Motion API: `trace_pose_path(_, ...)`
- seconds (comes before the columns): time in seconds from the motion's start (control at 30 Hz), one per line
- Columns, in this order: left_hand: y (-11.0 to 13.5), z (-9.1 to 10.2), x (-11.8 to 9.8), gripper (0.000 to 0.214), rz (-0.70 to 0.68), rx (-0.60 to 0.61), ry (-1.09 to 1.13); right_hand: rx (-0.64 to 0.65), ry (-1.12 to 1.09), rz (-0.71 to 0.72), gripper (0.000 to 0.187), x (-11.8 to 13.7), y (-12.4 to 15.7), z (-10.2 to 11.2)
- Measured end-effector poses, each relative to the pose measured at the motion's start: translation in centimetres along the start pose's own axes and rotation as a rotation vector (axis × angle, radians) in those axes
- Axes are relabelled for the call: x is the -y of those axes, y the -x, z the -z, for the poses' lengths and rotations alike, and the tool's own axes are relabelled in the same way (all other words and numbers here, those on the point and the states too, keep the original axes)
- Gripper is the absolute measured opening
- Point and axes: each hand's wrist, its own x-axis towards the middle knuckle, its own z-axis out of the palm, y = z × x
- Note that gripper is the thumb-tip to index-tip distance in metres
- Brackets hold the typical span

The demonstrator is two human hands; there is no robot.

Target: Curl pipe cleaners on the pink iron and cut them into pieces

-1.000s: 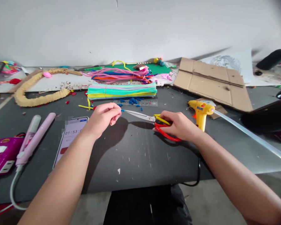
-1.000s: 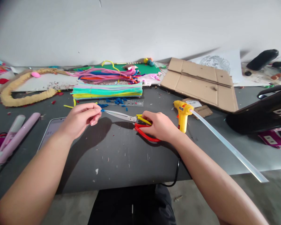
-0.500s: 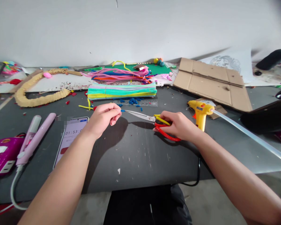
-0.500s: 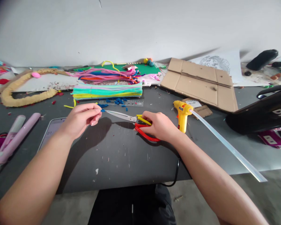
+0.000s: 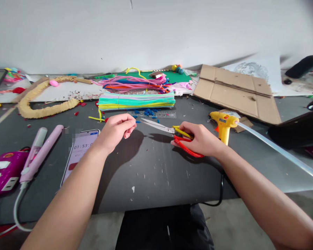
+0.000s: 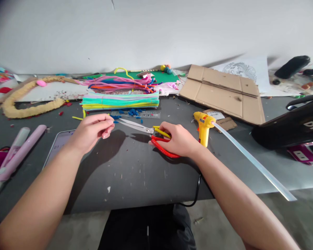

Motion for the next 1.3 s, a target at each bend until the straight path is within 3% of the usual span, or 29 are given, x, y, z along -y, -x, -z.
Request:
trace_pose_path(0.87,0.15,-0.09,-0.07,0.017,-0.001,0.028,-0.045,0.062,0.01,0.012,0.04,-0.57,-0.09,0.04)
trace_pose_path(1.3,0.29,-0.12,-0.32,0.017,-0.049,0.022,-0.101,-0.006,-0.043,-0.013,0.043,0.0,0.09,0.02)
